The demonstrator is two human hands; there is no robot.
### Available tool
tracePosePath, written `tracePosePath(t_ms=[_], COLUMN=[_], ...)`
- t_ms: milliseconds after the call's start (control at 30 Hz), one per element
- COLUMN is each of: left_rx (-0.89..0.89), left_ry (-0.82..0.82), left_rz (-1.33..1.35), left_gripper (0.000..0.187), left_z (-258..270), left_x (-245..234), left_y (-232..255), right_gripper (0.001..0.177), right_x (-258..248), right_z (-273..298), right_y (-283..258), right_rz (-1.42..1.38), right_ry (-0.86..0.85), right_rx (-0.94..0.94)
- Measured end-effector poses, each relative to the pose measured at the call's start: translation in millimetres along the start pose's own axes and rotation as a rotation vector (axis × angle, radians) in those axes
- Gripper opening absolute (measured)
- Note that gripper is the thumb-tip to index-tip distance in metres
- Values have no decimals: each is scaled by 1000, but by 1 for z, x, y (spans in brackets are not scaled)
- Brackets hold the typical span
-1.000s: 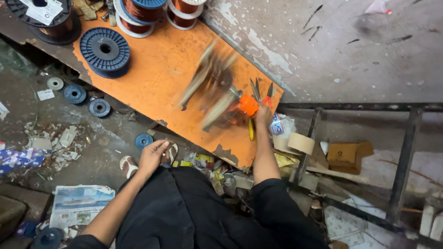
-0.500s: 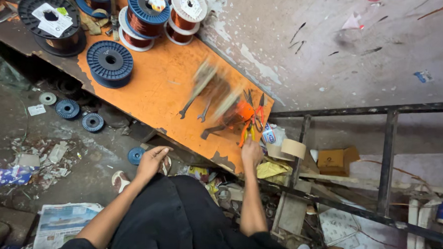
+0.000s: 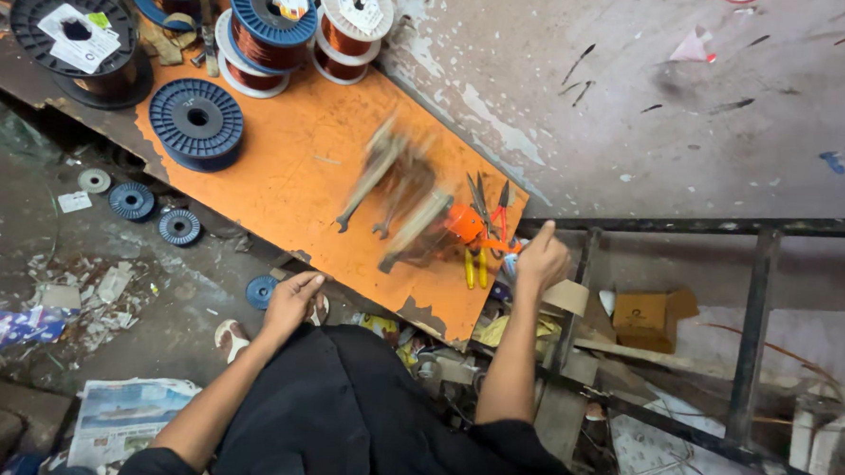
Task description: The person operates a manual wire-winding machine to wrap copper wire onto a cylindrical bobbin. They use a wrench to tighten the bobbin, start the machine, and later remove the wound coil. The person also handles a separate bundle of copper wire and adjusts the machine components.
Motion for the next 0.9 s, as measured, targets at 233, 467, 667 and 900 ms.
tracePosePath(t_ms=[233, 467, 667, 900], left_rx=[-14, -7, 16, 51], left_ry=[30, 7, 28, 3], left_rz=[-1, 80, -39, -94], left_gripper=[28, 27, 27, 28], left_z=[-1, 6, 22, 34], left_x=[3, -1, -12, -22], left_y=[-9, -12, -6, -4], right_gripper=[63, 63, 55, 51], right_x=[93, 186, 186, 140], right_z=[-34, -1, 68, 139], right_y=[20, 47, 29, 37], right_rz=[93, 136, 67, 228], right_ry=[-67, -356, -488, -428], right_rx=[-15, 128, -65, -93])
Point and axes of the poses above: each hand's wrist, its own z-axis away from the middle knuckle, its own x-axis out of the palm, y = z × x, the point moved 10 cm from there along -z, towards the middle knuckle, and after that the axes turned 14 degrees about y, right-handed, at the moved point
